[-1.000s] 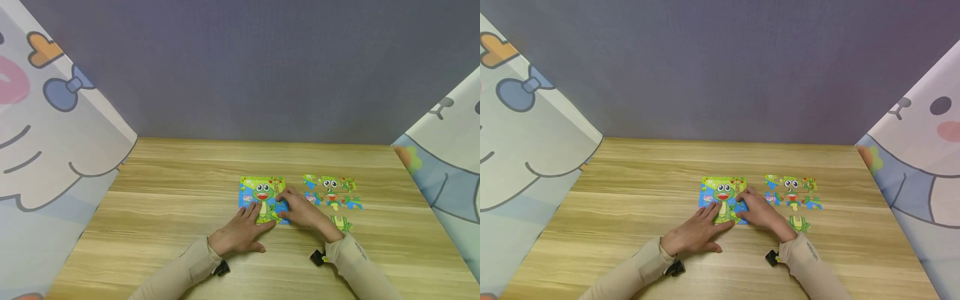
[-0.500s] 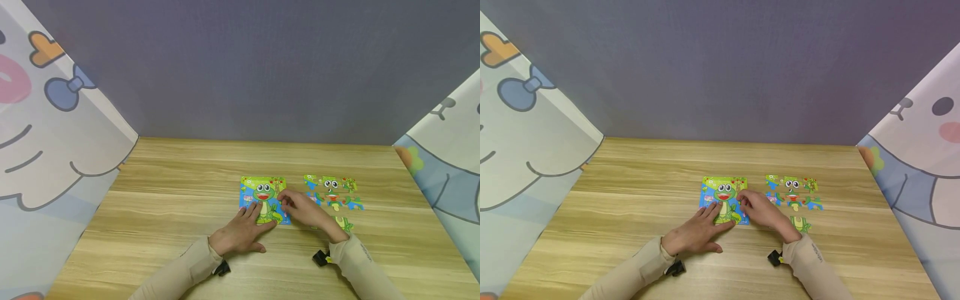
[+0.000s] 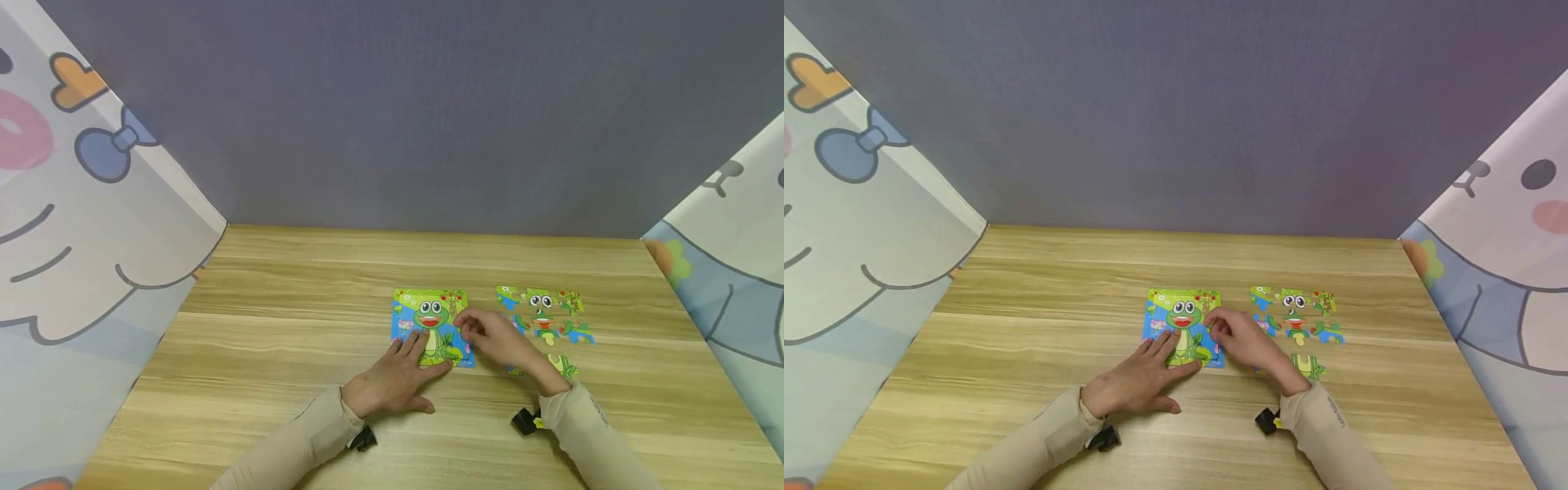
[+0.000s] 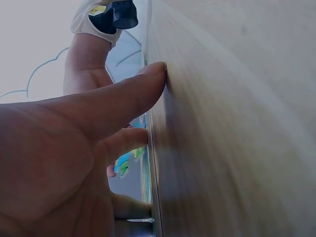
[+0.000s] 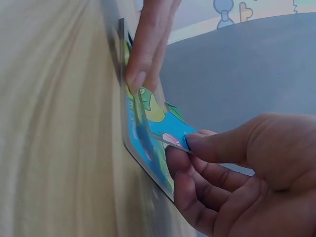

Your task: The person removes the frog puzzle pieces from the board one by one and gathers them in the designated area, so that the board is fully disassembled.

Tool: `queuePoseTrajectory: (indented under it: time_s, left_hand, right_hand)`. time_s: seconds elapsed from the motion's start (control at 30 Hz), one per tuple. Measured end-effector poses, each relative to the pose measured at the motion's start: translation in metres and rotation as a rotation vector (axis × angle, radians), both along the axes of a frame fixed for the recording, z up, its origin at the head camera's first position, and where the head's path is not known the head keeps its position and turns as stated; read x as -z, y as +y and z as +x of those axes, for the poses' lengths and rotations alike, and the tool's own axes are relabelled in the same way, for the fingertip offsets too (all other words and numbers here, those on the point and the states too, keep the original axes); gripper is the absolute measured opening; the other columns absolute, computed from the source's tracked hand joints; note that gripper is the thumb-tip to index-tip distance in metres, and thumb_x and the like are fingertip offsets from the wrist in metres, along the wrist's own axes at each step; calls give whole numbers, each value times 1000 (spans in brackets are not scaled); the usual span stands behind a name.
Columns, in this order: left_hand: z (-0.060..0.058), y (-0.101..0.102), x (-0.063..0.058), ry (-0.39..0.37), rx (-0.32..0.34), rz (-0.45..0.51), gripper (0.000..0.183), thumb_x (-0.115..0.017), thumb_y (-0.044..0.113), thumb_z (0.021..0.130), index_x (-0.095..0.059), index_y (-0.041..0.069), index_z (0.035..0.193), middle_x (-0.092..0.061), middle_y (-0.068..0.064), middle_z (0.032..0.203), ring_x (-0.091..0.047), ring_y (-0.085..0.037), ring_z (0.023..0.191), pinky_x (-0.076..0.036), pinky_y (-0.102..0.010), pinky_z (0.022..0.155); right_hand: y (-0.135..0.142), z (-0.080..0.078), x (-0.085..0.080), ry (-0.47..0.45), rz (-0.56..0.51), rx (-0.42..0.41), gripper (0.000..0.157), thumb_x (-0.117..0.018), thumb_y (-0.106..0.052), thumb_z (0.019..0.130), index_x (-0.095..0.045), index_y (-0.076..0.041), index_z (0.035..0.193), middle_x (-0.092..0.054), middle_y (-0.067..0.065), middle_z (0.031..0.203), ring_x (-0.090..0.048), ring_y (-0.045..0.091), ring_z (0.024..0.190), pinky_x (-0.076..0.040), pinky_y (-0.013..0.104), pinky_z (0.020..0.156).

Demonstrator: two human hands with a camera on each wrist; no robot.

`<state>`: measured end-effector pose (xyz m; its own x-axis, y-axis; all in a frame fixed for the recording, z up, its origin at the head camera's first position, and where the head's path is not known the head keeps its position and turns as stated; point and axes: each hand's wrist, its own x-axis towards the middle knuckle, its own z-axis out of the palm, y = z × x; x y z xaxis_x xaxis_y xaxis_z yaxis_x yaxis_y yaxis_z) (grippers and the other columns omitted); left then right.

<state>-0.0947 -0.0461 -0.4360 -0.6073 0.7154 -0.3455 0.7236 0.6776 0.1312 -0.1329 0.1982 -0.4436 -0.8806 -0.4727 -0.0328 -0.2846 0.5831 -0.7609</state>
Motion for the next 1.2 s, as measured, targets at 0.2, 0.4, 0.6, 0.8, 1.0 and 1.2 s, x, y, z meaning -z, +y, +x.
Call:
queuePoseTrajectory:
  time_s: [0.2,0.4,0.6,0.8,1.0,1.2]
  left_hand:
    - [-1,1,2,-3,-1,18,76,-58,62,91,-28,41,157,-13,-21,168,-17,-38,156,-31,-54,121]
    - [-1,1,2,-1,-1,18,76,-58,62,91,-28,41,157,-13,-22,168,-16,-38,156,-31,-54,121]
    - [-1,1,0,3,-1,22,74,-59,62,91,-29,41,156,-14,-21,167,-18,-38,156,-32,-53,121]
    - [-2,0,0,-4,-8,22,74,-59,61,91,-30,42,156,-14,-21,168,-17,-37,156,-31,-53,121]
    - [-1,-1,1,-4,-6,30,74,-59,61,91,-30,41,156,-14,-21,167,-18,-37,156,-31,-53,121]
    - [-1,-2,2,-2,0,36,74,-59,61,91,-30,40,156,-14,-22,167,-18,-38,156,-31,-53,121]
  right_hand:
    - [7,-1,-4,-32,-52,23,19,-60,-4,98,-64,0,116,-69,11,96,-62,9,81,-52,22,71]
    - [18,1,-7,-51,-97,54,19,-60,-2,97,-64,-1,116,-67,13,98,-62,12,82,-53,22,71]
    - [35,2,-11,-9,-102,63,20,-61,1,96,-63,2,115,-68,13,95,-64,12,78,-54,24,67]
    - [49,2,-14,-42,-120,69,21,-56,4,98,-60,6,118,-66,17,96,-65,10,75,-56,28,65]
    - [63,5,-13,-42,-160,80,22,-53,9,97,-58,10,118,-65,20,95,-66,13,74,-58,29,66]
    - [77,12,-13,40,-137,109,21,-57,8,96,-61,8,116,-67,17,99,-64,3,84,-56,21,72]
